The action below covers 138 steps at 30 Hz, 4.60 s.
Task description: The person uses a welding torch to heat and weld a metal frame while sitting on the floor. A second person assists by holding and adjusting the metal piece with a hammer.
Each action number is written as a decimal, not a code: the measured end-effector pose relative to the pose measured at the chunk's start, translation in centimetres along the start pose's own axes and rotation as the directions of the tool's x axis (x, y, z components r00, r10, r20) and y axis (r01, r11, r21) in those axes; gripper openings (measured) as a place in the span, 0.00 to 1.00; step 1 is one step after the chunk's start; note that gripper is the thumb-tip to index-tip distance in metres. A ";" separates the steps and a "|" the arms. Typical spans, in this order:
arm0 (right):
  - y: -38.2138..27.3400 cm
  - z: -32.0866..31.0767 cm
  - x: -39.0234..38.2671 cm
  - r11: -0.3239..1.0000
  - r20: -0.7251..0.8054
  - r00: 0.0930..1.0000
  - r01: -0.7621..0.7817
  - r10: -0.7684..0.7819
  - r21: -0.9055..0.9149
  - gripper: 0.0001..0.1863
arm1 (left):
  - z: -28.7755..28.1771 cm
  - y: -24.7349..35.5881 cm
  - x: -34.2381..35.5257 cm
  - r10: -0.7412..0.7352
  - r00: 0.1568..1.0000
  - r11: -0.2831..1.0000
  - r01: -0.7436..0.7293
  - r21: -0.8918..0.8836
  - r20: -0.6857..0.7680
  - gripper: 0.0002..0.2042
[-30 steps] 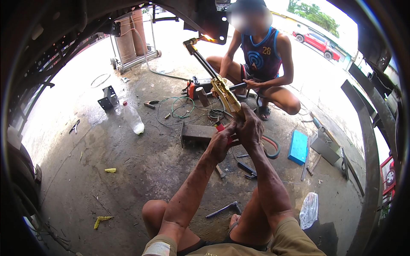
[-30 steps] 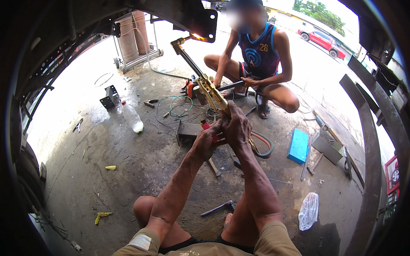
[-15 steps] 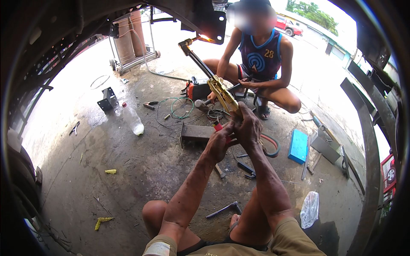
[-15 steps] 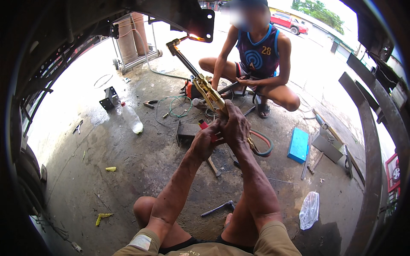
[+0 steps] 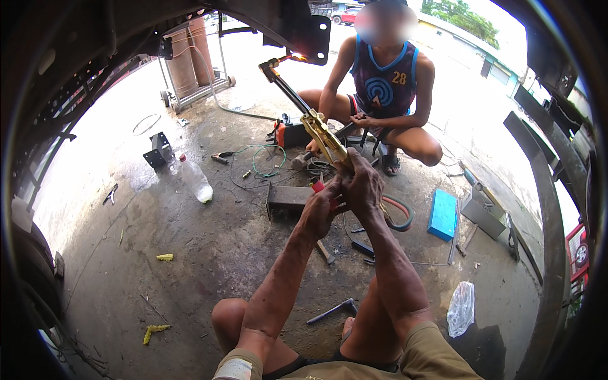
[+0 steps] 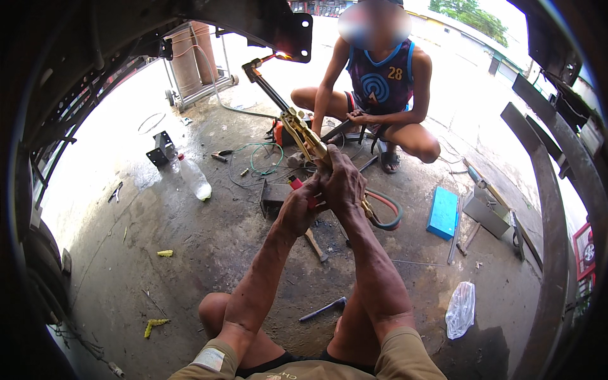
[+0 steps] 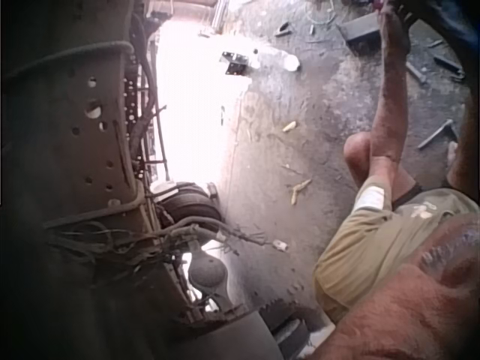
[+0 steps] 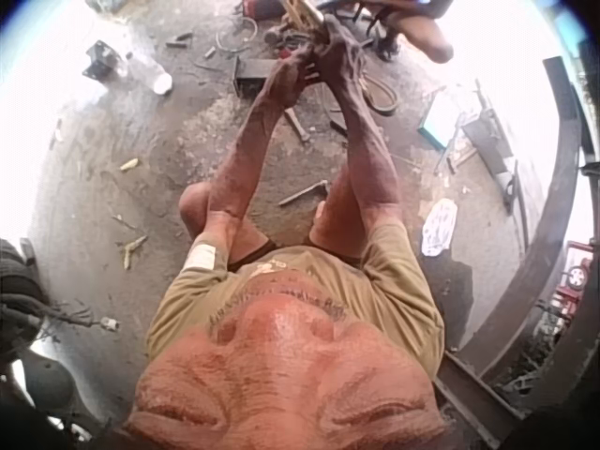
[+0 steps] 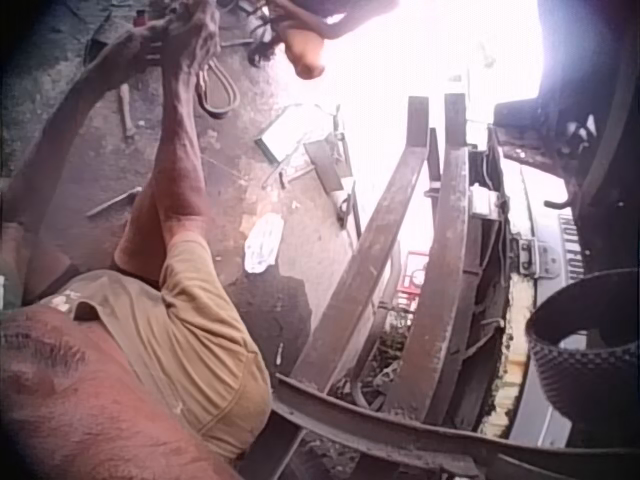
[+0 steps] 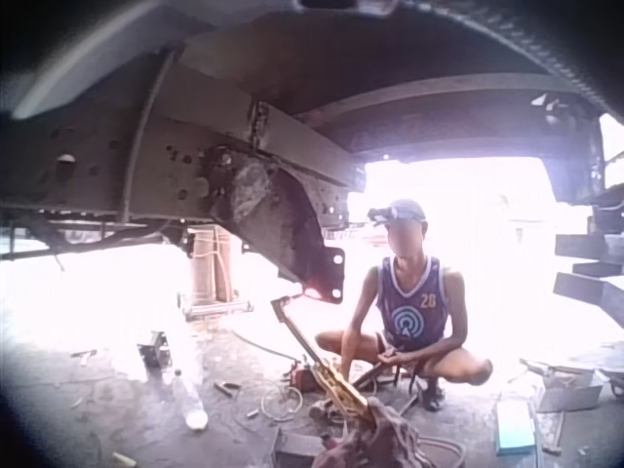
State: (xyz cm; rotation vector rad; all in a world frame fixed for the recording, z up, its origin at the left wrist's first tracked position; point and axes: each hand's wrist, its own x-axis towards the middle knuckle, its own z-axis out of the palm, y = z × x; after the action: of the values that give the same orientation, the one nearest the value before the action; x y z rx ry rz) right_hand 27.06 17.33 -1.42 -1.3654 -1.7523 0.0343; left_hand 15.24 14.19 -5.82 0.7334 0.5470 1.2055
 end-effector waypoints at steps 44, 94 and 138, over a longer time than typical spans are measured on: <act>1.7 -1.7 -1.1 1.000 0.022 1.000 0.003 -0.003 0.001 0.27 | 1.4 -0.9 -0.4 -0.012 0.998 1.000 0.012 0.011 0.067 0.20; 1.7 -2.7 -0.6 0.993 0.049 0.993 0.109 -0.111 0.035 0.23 | 2.1 -0.5 -1.1 0.019 0.999 0.998 -0.022 0.056 0.045 0.19; 1.7 -2.1 -1.7 0.997 0.013 0.998 0.064 -0.064 0.036 0.21 | 3.0 -0.1 -2.4 0.108 0.992 0.977 -0.118 0.177 0.064 0.20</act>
State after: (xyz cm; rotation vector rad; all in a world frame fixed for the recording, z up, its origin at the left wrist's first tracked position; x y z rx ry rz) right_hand 29.69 15.73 -2.05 -1.2858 -1.7982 0.0393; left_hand 16.75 11.21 -3.93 0.9600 0.5809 1.2483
